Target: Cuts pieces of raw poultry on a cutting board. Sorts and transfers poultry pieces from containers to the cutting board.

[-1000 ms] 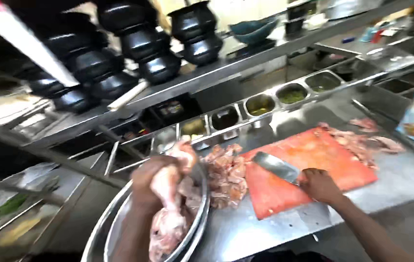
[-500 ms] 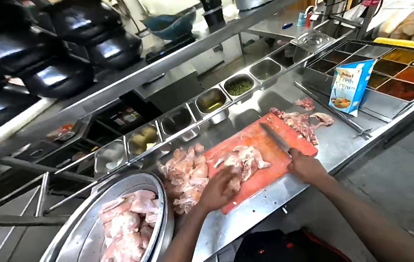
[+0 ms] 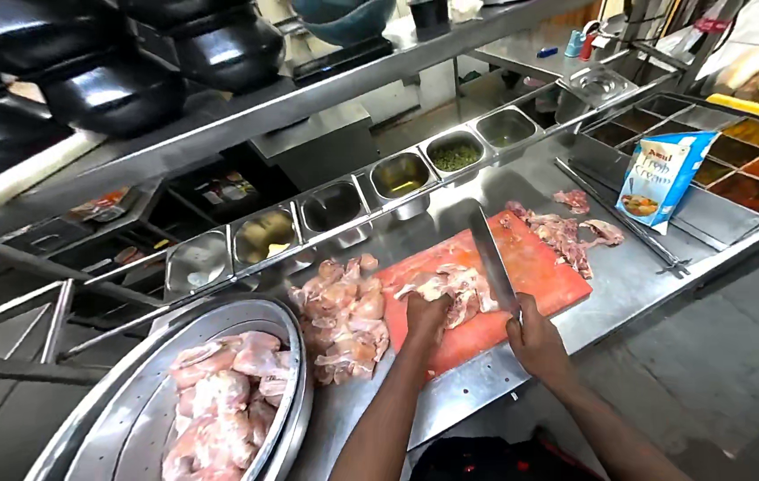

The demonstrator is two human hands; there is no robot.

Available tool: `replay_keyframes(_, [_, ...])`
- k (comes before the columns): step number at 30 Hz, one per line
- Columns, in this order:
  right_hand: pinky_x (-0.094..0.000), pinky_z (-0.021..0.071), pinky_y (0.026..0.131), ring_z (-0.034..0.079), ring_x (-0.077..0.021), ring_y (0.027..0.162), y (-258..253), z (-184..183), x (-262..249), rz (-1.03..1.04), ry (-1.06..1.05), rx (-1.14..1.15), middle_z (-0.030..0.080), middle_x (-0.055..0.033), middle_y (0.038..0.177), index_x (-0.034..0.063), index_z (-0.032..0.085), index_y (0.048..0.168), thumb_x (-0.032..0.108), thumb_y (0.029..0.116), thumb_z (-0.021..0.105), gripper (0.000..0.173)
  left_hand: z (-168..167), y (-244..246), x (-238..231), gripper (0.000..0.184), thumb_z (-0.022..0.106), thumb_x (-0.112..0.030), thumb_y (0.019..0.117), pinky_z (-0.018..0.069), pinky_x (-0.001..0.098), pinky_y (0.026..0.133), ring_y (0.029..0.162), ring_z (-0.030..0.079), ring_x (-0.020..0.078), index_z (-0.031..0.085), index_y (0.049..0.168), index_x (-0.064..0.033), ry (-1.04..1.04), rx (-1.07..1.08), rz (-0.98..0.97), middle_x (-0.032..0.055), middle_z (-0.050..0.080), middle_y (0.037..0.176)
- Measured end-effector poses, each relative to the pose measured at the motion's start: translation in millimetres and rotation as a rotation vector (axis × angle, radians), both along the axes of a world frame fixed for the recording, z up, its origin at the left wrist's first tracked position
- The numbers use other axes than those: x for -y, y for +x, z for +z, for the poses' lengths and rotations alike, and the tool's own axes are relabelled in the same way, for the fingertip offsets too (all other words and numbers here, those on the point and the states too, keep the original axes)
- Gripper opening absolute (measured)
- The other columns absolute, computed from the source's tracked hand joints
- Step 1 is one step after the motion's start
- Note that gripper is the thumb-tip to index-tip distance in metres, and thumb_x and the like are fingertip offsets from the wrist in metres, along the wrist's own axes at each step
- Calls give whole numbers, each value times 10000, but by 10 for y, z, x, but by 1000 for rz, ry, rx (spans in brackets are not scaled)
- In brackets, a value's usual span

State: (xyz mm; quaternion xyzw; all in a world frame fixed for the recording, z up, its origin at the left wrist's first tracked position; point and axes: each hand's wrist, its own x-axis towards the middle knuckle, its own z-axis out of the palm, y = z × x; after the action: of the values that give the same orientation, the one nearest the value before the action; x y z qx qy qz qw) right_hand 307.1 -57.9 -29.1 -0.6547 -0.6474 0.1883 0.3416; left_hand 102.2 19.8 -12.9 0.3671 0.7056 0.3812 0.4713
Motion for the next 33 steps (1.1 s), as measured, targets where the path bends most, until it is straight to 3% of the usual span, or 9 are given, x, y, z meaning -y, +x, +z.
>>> replay_keyframes(4, [-542, 590, 661, 714, -377, 825, 146, 48, -301, -3, -133, 461, 656, -200, 1138, 110, 535, 1414, 186, 1007, 532, 414, -320, -10, -123, 1004, 948, -364, 563, 582, 625, 837, 996, 703, 386, 461, 1374, -26, -48, -390, -17, 219, 697, 1093])
replay_keyframes(8, [-549, 579, 767, 679, -424, 1029, 215, 54, -554, 76, -407, 598, 610, -218, 1287, 179, 526, 1410, 141, 967, 591, 450, -80, -58, -57, 1149, 913, -375, 666, 469, 613, 1074, 1418, 418, 447, 290, 1579, -61, 121, -658, -281, 235, 325, 1605])
replay_keyframes(11, [-581, 573, 807, 653, -443, 1111, 212, -15, -597, 123, -463, 598, 593, -221, 1341, 205, 497, 1455, 152, 976, 578, 489, 139, -140, -178, 903, 809, -503, 779, 451, 645, 1054, 1433, 394, 432, 448, 1550, -202, 98, -940, -756, 106, 412, 1603])
replay_keyframes(16, [-578, 578, 744, 712, -394, 945, 167, 78, -609, 82, -503, 554, 633, -197, 1261, 139, 438, 1452, 211, 981, 527, 484, 65, -134, -216, 997, 856, -517, 694, 559, 586, 929, 1174, 635, 365, 431, 1505, -122, 22, -846, -761, 162, 431, 1548])
replay_keyframes(22, [-570, 569, 711, 710, -373, 787, 168, 221, -429, 41, -285, 163, 691, -165, 844, 92, 474, 1416, 271, 1062, 465, 397, 53, -114, -247, 923, 875, -438, 679, 555, 598, 932, 1186, 634, 347, 489, 1467, -153, 32, -820, -681, 133, 508, 1482])
replay_keyframes(27, [-506, 566, 648, 663, -276, 655, -47, 154, -228, 125, -163, -103, 628, -99, 725, 61, 549, 1258, 364, 1079, 438, 369, -93, -292, 127, 1232, 922, -431, 671, 575, 595, 919, 1245, 586, 447, 204, 1633, -157, 213, -590, -365, 245, 129, 1680])
replay_keyframes(29, [-498, 564, 699, 675, -287, 714, -148, 119, -170, 182, -222, -71, 641, -112, 768, 55, 545, 1266, 335, 1083, 425, 355, -114, -374, 466, 1200, 899, -489, 696, 581, 582, 908, 1176, 636, 419, 230, 1612, -100, 158, -610, -247, 278, 297, 1604])
replay_keyframes(31, [-515, 563, 749, 688, -313, 773, -220, 147, -189, 235, -303, -12, 656, -133, 810, 58, 540, 1277, 315, 1087, 422, 340, -205, -461, 763, 897, 771, -560, 810, 562, 555, 963, 1134, 678, 343, 463, 1496, -70, 82, -707, -346, 202, 620, 1356])
replay_keyframes(33, [-522, 561, 721, 682, -317, 738, -245, 320, -209, 248, -264, 29, 648, -125, 774, 59, 547, 1268, 315, 1089, 428, 335, -404, -519, 951, 615, 590, -551, 948, 523, 518, 1011, 1146, 673, 314, 654, 1324, -68, 157, -853, -475, 127, 714, 1214])
